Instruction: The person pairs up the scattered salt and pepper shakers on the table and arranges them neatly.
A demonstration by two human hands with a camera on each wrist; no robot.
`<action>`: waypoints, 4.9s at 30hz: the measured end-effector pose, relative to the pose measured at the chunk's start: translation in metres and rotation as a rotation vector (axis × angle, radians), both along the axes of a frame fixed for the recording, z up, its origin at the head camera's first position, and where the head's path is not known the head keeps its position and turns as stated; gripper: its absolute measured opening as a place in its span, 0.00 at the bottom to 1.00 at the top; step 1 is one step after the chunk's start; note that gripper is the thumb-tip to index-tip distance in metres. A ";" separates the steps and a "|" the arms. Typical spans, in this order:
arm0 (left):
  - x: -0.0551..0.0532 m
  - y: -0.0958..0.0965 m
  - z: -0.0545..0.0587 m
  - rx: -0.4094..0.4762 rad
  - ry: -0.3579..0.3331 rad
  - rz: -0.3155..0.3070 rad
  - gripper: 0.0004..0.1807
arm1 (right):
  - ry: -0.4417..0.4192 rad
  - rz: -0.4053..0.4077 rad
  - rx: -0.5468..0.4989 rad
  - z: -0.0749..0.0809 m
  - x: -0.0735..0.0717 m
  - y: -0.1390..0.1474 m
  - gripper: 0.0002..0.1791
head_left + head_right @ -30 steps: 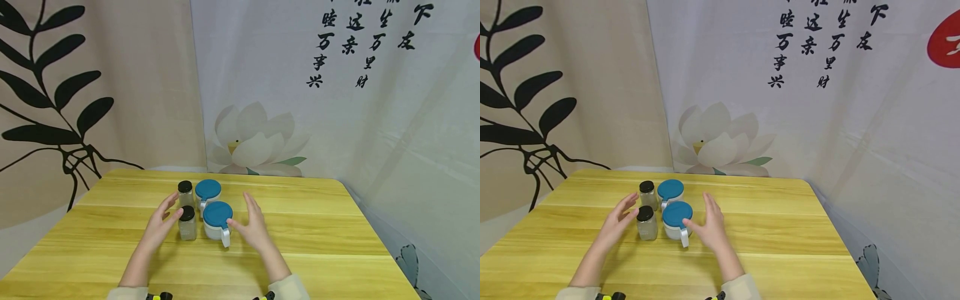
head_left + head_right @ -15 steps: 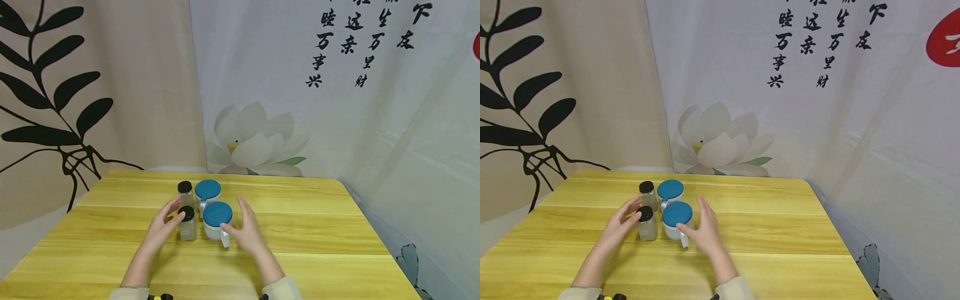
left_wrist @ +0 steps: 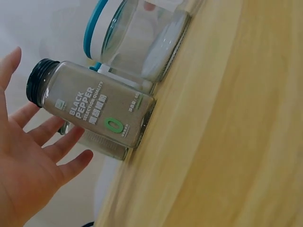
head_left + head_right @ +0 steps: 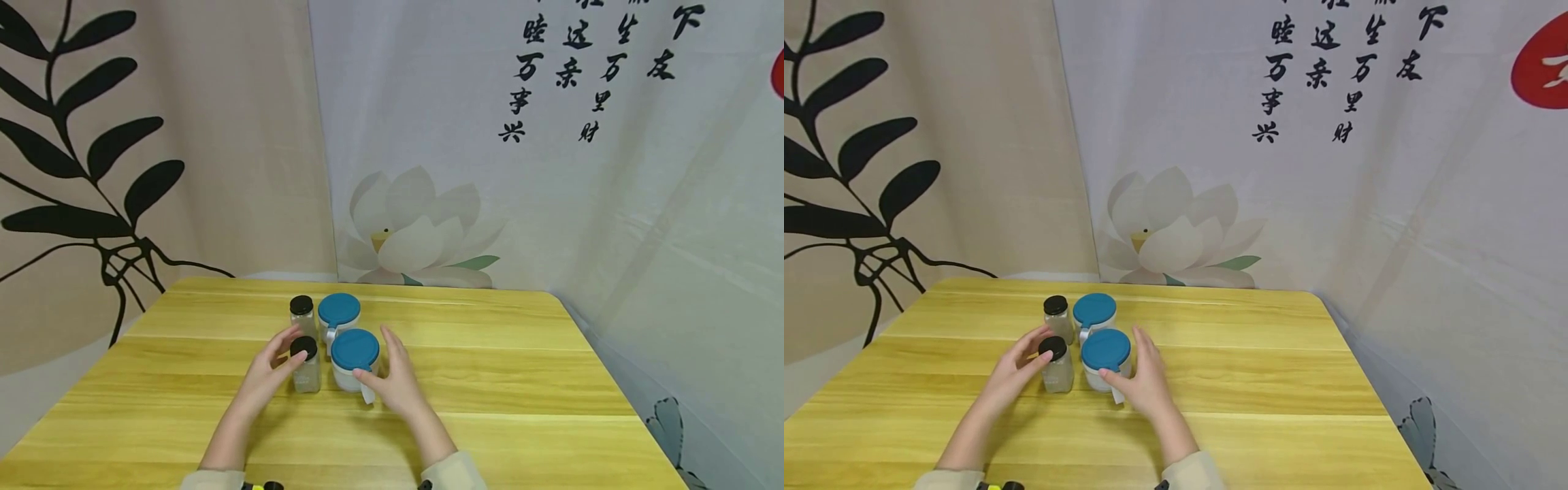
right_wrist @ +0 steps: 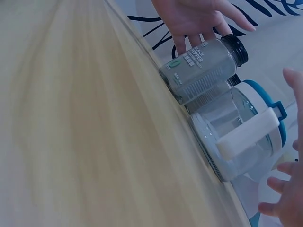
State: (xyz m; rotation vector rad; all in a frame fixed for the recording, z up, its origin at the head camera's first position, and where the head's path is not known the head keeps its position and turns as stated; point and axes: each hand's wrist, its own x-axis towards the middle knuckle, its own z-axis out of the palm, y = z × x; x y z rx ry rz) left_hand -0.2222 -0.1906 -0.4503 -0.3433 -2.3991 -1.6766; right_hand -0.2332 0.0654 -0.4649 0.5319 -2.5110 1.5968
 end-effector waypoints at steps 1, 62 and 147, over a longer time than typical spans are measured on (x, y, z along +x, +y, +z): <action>0.000 0.000 0.000 -0.001 0.000 -0.001 0.32 | -0.010 0.001 -0.001 0.000 0.000 -0.001 0.51; -0.003 0.013 -0.009 0.165 -0.069 0.050 0.26 | -0.110 -0.046 -0.310 -0.014 -0.009 -0.036 0.52; -0.006 0.022 0.009 0.200 -0.070 0.059 0.28 | -0.090 -0.196 -0.360 0.035 0.024 -0.013 0.45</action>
